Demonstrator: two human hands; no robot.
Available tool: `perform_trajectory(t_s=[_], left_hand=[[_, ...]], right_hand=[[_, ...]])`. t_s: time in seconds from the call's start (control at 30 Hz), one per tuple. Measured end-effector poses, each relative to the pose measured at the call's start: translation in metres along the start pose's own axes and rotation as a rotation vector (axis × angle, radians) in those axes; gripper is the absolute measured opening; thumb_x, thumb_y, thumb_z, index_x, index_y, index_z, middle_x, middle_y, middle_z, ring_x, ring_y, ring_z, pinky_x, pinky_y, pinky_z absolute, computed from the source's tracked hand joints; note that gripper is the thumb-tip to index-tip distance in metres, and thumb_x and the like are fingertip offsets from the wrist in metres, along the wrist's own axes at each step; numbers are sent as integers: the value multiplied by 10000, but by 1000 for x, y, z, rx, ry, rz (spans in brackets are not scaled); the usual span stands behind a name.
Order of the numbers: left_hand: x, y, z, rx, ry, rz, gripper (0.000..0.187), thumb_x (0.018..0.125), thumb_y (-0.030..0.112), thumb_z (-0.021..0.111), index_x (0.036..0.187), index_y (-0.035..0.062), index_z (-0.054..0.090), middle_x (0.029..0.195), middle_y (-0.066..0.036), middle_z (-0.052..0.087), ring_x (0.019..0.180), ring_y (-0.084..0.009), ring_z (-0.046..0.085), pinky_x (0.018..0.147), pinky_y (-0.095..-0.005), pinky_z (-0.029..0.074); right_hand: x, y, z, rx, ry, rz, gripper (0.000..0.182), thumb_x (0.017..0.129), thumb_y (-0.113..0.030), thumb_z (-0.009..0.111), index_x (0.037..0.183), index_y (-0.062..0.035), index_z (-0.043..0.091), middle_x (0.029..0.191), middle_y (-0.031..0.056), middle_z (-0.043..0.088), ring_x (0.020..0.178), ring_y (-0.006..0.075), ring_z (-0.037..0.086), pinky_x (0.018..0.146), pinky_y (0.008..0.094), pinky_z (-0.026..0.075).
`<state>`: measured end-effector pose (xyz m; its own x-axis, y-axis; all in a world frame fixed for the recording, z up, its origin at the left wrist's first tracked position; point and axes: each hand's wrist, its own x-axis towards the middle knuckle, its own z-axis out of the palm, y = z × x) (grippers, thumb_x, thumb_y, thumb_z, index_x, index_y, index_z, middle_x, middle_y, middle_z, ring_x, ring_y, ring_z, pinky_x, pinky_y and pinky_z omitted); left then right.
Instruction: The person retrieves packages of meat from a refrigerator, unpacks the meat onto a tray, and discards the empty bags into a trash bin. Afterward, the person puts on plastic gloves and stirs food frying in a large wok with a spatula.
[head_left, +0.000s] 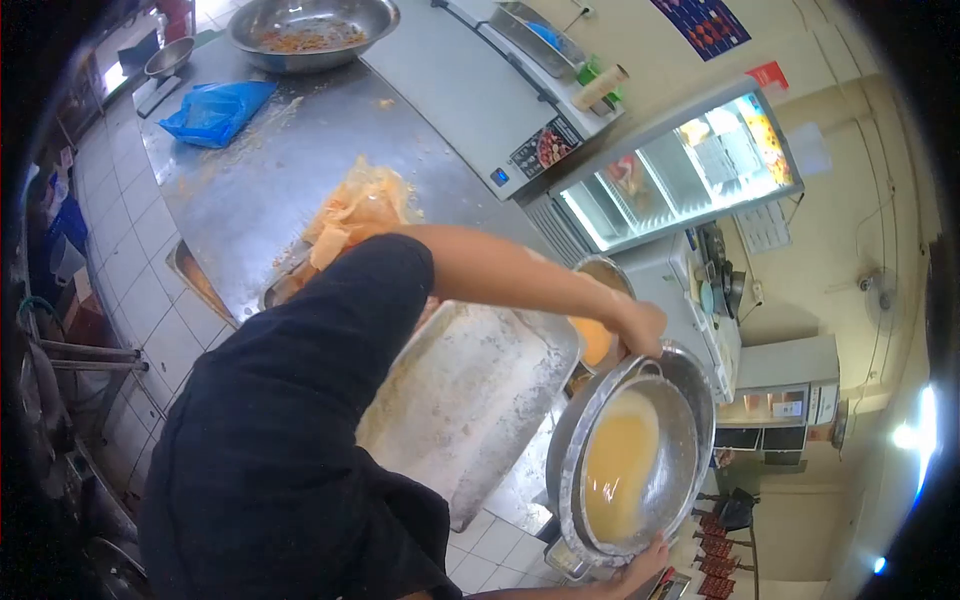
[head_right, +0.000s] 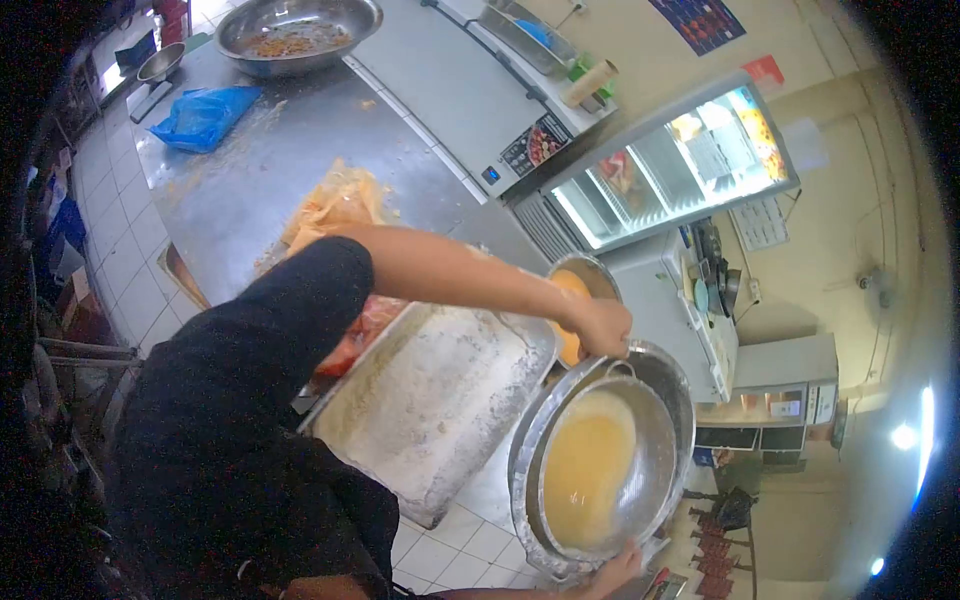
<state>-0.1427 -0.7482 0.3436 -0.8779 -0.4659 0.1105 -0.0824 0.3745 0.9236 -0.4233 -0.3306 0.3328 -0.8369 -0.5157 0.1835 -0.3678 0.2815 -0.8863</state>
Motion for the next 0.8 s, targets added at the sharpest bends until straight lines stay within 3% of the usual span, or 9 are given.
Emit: perform_trajectory(t_s=[0.03,0.1,0.33,0.37,0.47,0.53,0.6,0.7,0.8], left_hand=[[-17,-2,-23,-20,12,6,328,839,240,564,703,-45,652,666,-164,670,570,-228,682,550,-346,558],[-51,-10,-72,-24,45,-15,325,841,235,566,717,-52,656,682,-167,674,575,-227,682,556,-341,560],[-192,-70,-234,44,188,-121,334,862,238,570,761,-66,663,696,-157,663,603,-223,678,559,-334,560],[-208,-85,-253,76,204,-140,345,869,245,569,766,-72,657,688,-156,658,614,-223,681,547,-343,557],[-250,-122,-313,164,304,-171,357,880,256,572,784,-80,641,669,-153,649,610,-230,687,518,-360,543],[-286,-132,-346,170,358,-262,344,878,248,579,759,-70,628,658,-155,647,578,-242,681,507,-360,539],[-309,-166,-378,227,414,-318,340,876,247,584,745,-62,627,650,-158,647,551,-252,673,503,-358,539],[-325,-229,-404,201,503,-364,341,878,250,581,729,-53,626,643,-167,648,533,-262,668,499,-354,539],[-333,-278,-423,256,581,-399,363,842,268,584,715,-63,660,655,-183,665,556,-261,681,534,-365,555]], right_hand=[[-10,-27,32,-7,-23,-13,338,932,-302,593,926,32,546,825,75,531,723,222,402,695,398,400],[-16,-53,86,-80,20,-67,309,937,-285,584,919,22,545,824,69,523,731,202,420,699,381,404],[-76,-140,298,-84,-182,-68,283,946,-242,561,790,-7,555,731,19,489,730,148,448,683,329,402],[-83,-149,331,-232,-193,-229,278,943,-241,570,780,-16,560,727,16,497,714,138,445,657,322,398],[-32,-75,428,-162,-212,-401,279,924,-255,622,755,-40,569,700,-6,511,649,105,423,568,296,363],[-63,-109,494,-81,-366,-242,311,912,-278,651,722,-49,561,655,-23,489,600,98,400,533,285,332],[-75,-128,550,-258,-372,-216,347,896,-315,675,691,-62,557,626,-29,469,585,97,388,533,282,326],[-52,-104,630,-152,-469,-230,381,915,-292,632,640,-69,490,596,-16,430,567,118,375,512,316,320],[-59,-111,687,-208,-439,-264,400,859,-342,686,663,-24,542,617,28,519,578,151,434,562,347,376]])
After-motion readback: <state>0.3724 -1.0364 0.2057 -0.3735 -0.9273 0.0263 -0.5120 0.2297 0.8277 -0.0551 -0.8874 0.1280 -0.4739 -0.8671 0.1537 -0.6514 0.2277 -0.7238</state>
